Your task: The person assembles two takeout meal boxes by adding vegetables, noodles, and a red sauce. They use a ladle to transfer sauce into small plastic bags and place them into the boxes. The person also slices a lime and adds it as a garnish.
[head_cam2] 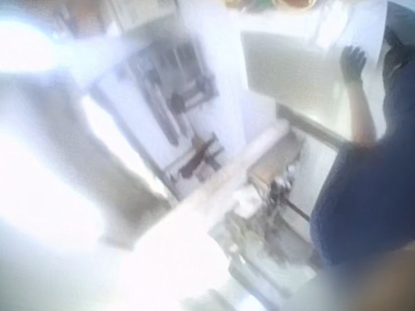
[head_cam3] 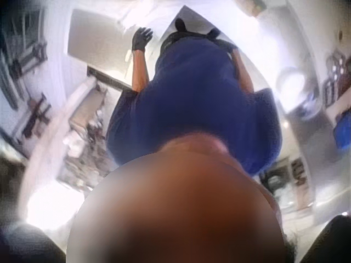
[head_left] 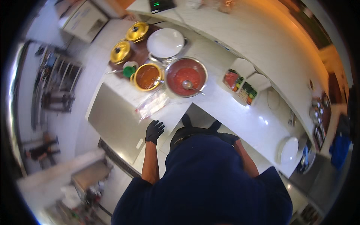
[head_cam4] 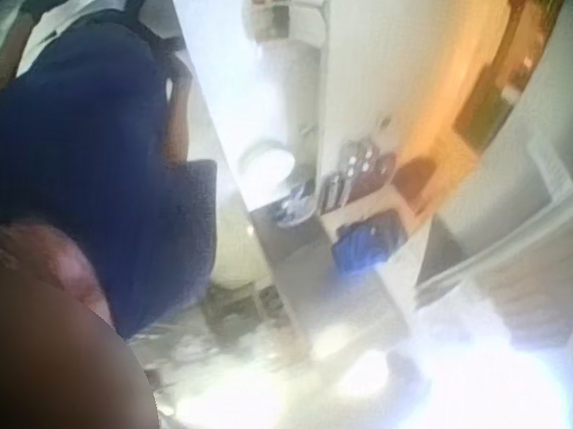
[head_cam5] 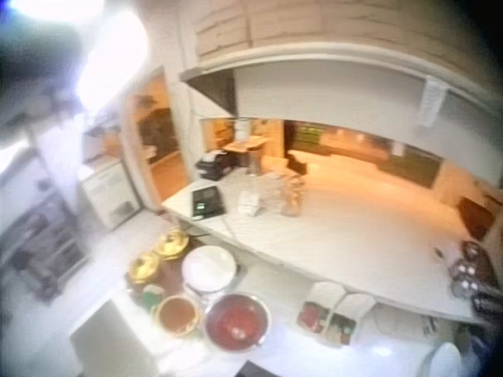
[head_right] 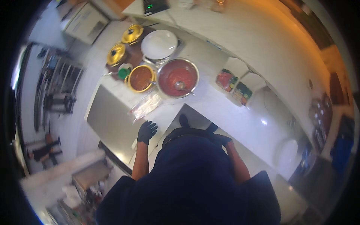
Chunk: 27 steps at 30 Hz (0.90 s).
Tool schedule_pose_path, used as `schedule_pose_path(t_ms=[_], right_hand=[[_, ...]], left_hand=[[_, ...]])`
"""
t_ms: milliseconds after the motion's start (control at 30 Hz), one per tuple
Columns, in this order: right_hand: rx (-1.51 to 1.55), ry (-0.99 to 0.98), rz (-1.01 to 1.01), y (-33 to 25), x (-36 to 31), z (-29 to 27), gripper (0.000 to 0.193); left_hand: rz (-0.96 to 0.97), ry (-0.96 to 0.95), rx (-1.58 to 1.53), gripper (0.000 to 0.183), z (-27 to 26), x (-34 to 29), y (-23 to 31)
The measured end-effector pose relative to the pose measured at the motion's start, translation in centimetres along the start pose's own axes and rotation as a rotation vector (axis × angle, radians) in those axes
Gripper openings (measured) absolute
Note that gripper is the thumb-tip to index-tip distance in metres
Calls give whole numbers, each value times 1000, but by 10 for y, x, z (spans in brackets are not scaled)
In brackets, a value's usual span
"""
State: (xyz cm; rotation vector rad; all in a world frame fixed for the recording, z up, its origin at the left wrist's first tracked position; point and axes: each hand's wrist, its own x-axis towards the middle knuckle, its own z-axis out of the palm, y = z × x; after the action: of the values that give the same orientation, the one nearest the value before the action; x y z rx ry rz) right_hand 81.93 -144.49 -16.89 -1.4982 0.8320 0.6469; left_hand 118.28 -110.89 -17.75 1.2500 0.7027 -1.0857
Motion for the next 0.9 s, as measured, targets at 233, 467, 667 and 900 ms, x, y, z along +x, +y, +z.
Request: schedule_pose_path(t_ms=[233, 467, 667, 900], right_hand=[[31, 139, 130, -3, -18, 41, 34], [240, 242, 284, 9, -36, 75, 35], [310, 303, 327, 12, -38, 91, 36], [368, 362, 331, 13, -41, 102, 38]], left_hand=[[-145, -303, 151, 50, 20, 54, 3], [15, -577, 135, 55, 119, 57, 38], [259, -617, 36, 57, 205, 60, 61], [318, -440, -10, 8, 277, 103, 78]])
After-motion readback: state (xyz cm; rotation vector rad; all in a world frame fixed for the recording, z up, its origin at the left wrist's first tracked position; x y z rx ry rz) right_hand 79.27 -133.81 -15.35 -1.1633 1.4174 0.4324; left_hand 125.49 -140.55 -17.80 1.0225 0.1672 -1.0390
